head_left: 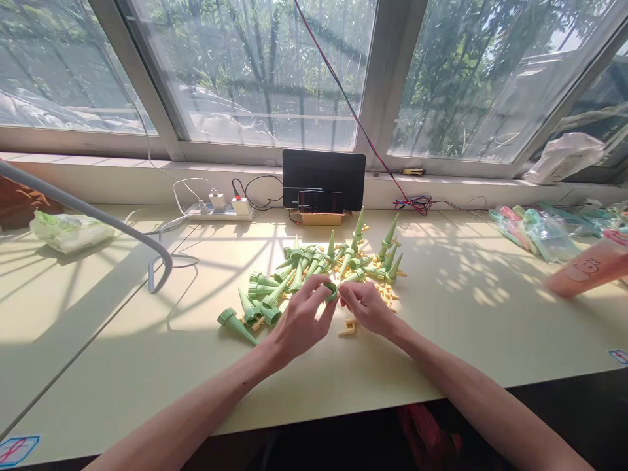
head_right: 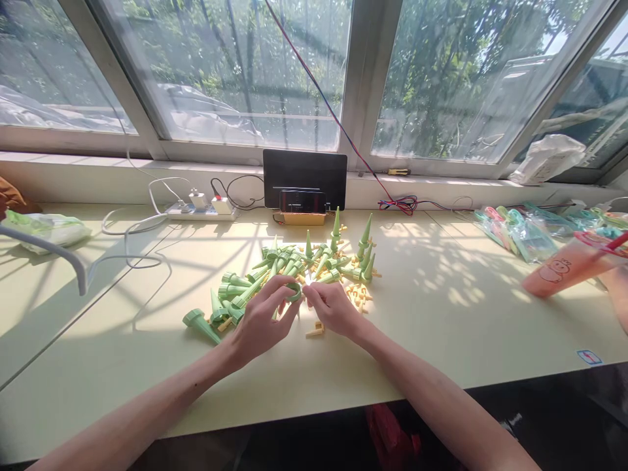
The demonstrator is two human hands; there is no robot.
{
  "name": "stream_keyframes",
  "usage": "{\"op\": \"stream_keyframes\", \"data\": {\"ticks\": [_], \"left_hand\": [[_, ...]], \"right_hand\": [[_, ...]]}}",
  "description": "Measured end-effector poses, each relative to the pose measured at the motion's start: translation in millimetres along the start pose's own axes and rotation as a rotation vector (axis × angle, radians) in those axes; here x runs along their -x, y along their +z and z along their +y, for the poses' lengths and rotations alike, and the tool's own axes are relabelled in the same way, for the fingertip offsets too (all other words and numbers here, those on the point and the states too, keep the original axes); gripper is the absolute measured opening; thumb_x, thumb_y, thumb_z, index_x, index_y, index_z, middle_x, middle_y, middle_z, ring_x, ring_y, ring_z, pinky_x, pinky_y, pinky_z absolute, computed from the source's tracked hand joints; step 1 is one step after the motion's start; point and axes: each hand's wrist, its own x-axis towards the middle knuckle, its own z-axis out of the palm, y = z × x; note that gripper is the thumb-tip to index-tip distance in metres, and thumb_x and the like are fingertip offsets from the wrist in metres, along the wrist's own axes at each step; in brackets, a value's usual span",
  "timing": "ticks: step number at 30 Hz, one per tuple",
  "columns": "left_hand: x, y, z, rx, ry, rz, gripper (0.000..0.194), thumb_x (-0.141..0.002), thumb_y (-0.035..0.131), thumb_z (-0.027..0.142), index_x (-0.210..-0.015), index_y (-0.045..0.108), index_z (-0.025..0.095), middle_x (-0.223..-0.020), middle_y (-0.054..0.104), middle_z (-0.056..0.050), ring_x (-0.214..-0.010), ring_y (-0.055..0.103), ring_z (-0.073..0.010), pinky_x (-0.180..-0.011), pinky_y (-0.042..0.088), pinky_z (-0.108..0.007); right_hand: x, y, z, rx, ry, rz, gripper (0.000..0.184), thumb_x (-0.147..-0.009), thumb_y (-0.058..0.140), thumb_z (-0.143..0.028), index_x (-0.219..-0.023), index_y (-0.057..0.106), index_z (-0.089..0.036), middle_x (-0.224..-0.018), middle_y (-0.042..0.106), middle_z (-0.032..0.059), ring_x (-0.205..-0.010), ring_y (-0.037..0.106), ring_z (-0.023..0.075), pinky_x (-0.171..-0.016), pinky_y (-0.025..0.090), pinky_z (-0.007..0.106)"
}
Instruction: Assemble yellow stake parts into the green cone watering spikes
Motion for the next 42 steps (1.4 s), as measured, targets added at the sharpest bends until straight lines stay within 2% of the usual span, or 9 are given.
{"op": "stream_keyframes", "data": {"ticks": [11, 22, 30, 42], "left_hand": [[-0.3, -1.3, 1.4, 0.006, 0.028, -0.005, 0.01, -0.086, 0.057, 0.01, -0.086, 0.051, 0.018, -0.098, 0.058, -0.006, -0.065, 0.054, -0.009, -0.059, 0.049, -0.024], [-0.5, -1.0, -0.5, 0.018, 0.045, -0.021, 0.013, -0.085, 0.059, 0.008, -0.086, 0.05, 0.017, -0.099, 0.058, -0.006, -0.071, 0.057, -0.0094, -0.062, 0.051, -0.023], [0.2, -0.4, 1.2, 0.007, 0.042, -0.027, 0.01, -0.086, 0.057, 0.009, -0.089, 0.052, 0.017, -0.102, 0.059, -0.008, -0.071, 0.056, -0.0098, -0.062, 0.05, -0.023], [-0.3, 0.2, 0.4, -0.001, 0.028, 0.007, 0.009, -0.086, 0.058, 0.009, -0.087, 0.053, 0.017, -0.099, 0.058, -0.006, -0.071, 0.056, -0.0096, -0.06, 0.05, -0.023]], "right_hand": [[0.8, 0.2, -1.2, -0.032, 0.015, -0.007, 0.052, -0.1, 0.035, -0.045, -0.058, 0.048, -0.018, -0.051, 0.044, -0.0027, -0.049, 0.041, 0.0104, -0.053, 0.032, 0.025], [2.4, 2.0, -1.7, -0.078, 0.096, 0.062, 0.037, -0.098, 0.043, -0.041, -0.068, 0.038, -0.02, -0.057, 0.036, -0.0056, -0.052, 0.033, 0.0096, -0.05, 0.026, 0.024], [2.4, 3.3, 1.2, -0.024, 0.046, 0.074, 0.042, -0.1, 0.038, -0.039, -0.063, 0.033, -0.02, -0.056, 0.032, -0.005, -0.052, 0.031, 0.01, -0.051, 0.024, 0.026], [2.2, 0.4, 0.1, -0.002, -0.004, 0.03, 0.039, -0.099, 0.041, -0.036, -0.065, 0.044, -0.018, -0.058, 0.04, -0.0036, -0.053, 0.036, 0.01, -0.052, 0.027, 0.025]]}}
